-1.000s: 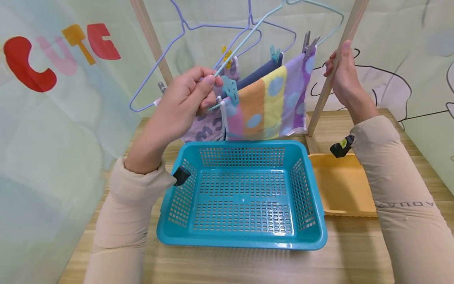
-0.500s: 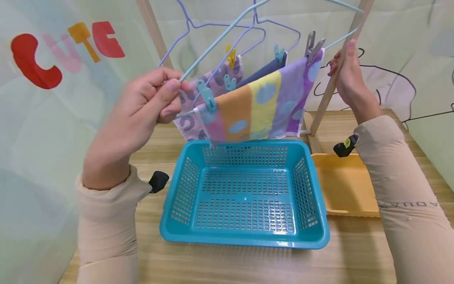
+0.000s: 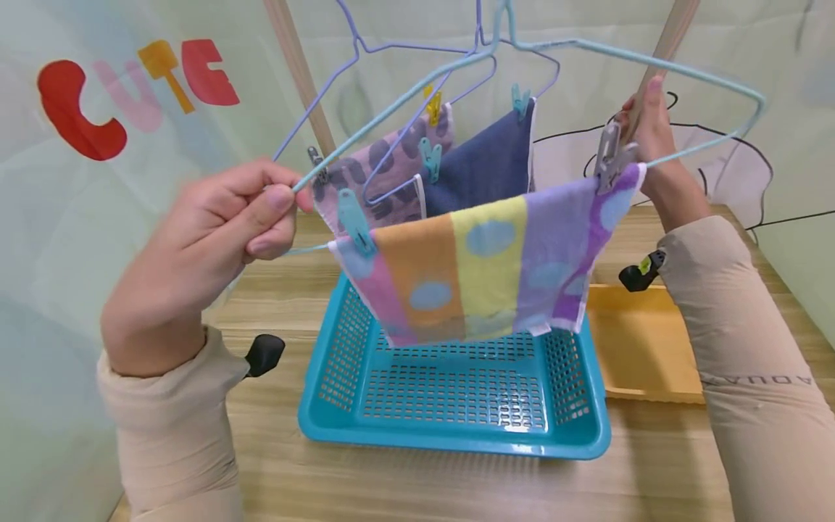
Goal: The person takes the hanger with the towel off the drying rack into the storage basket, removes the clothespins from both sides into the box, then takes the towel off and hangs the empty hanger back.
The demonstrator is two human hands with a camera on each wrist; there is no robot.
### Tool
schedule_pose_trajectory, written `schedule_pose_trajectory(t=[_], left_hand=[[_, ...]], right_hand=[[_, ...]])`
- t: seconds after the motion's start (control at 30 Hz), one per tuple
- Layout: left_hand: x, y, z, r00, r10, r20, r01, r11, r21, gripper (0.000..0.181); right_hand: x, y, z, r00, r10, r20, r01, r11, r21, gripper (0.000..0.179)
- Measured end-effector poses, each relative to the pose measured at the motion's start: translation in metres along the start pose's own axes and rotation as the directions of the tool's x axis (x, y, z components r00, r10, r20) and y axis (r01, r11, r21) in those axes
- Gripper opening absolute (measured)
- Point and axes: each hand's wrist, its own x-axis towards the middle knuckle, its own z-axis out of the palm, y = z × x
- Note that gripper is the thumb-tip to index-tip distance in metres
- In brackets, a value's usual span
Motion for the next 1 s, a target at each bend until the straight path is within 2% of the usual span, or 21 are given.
schedule_pose_trajectory(t=[0.1,0.27,0.4,0.57,0.63,0.77,0.87,1.0], left_hand=[[-0.007,-0.007,-0.004,0.998,-0.006,0.064,0.008,1.0,-0.025,0.02],[-0.019,-0.018,-0.009,0.987,-0.031,0.16,0.032,0.999,-0.004,0.023],[-0.026,-0.026,-0.009,0.976,-0.091,0.196,0.08,0.995,0.065,0.025],[-0.034,-0.041,-0.011,0.97,-0.1,0.22,0.081,0.992,0.096,0.027],[-0.036,-0.048,-0.012,0.969,-0.096,0.226,0.079,0.993,0.083,0.027],[-0.042,-0.061,-0.011,0.962,-0.142,0.232,0.129,0.989,0.068,0.027],[-0.045,-0.073,-0.01,0.953,-0.173,0.249,0.171,0.985,0.028,0.027],[-0.049,-0.094,-0.007,0.933,-0.219,0.286,0.243,0.969,-0.052,0.029]], right_hand=[[0.0,0.001,-0.002,1.0,-0.015,0.014,0.015,1.0,0.01,0.041],[0.0,0.001,-0.003,0.997,-0.059,0.041,0.059,0.998,0.014,0.039],[-0.002,-0.001,-0.004,0.999,-0.033,0.043,0.034,0.999,-0.027,0.039],[-0.002,-0.002,-0.004,0.999,-0.004,0.045,0.008,0.996,-0.09,0.039],[-0.002,-0.003,-0.005,0.999,-0.005,0.048,0.01,0.994,-0.105,0.04],[-0.003,-0.003,-0.006,0.999,0.008,0.051,-0.002,0.992,-0.125,0.04],[-0.004,-0.004,-0.006,0.998,0.016,0.06,-0.007,0.99,-0.143,0.039],[-0.004,-0.005,-0.006,0.997,0.02,0.068,-0.008,0.986,-0.164,0.039]])
